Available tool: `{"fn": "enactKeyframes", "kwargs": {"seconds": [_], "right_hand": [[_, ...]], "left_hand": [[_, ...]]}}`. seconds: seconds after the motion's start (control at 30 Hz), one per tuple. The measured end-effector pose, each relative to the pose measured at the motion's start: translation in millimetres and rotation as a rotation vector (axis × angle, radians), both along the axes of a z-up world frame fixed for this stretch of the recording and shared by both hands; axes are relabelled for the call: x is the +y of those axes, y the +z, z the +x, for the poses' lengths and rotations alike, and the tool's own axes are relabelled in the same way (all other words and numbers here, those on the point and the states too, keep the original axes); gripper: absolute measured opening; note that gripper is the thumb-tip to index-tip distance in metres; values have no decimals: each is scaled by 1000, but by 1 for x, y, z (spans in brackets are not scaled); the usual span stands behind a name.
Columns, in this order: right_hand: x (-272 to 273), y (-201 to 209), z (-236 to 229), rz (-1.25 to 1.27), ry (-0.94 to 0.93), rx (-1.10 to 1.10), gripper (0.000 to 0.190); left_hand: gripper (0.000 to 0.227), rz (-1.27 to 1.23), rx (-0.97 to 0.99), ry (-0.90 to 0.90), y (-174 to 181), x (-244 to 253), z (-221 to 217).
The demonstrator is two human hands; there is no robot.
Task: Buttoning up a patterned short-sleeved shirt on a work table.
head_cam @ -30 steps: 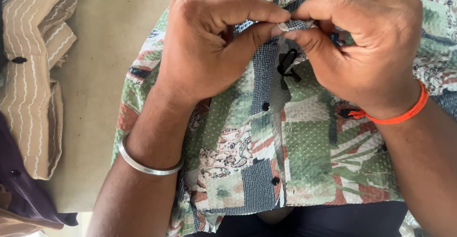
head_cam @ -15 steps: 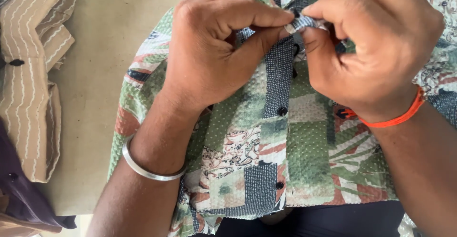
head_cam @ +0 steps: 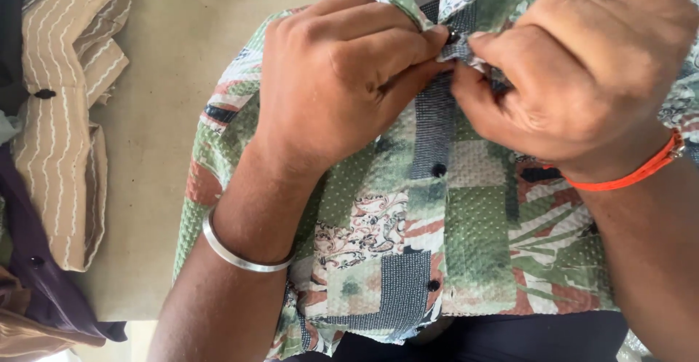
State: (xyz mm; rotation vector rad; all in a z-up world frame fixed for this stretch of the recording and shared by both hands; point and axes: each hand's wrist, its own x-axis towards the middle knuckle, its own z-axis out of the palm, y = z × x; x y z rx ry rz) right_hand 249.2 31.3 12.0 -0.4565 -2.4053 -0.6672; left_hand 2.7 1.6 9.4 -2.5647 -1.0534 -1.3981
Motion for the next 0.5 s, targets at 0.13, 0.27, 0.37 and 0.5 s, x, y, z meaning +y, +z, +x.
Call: {"fn": "enactKeyframes", "kwargs": {"seconds": [0.13,0.27,0.37,0.5], "right_hand": [[-9,18,-23,-289,-79,-2,17],[-7,18,-30,-595,-45,-34,28],[-14,11,-27,-733,-74,66,31],[-28,11,-32,-614,-350,8,36]], "left_hand": [[13,1,99,88,-11,5,-7],[9,-37,107,134,-16,11,-14],[10,-49,98,164,-24,16,-19],[11,-109,117,230,-29,16,-18]]}}
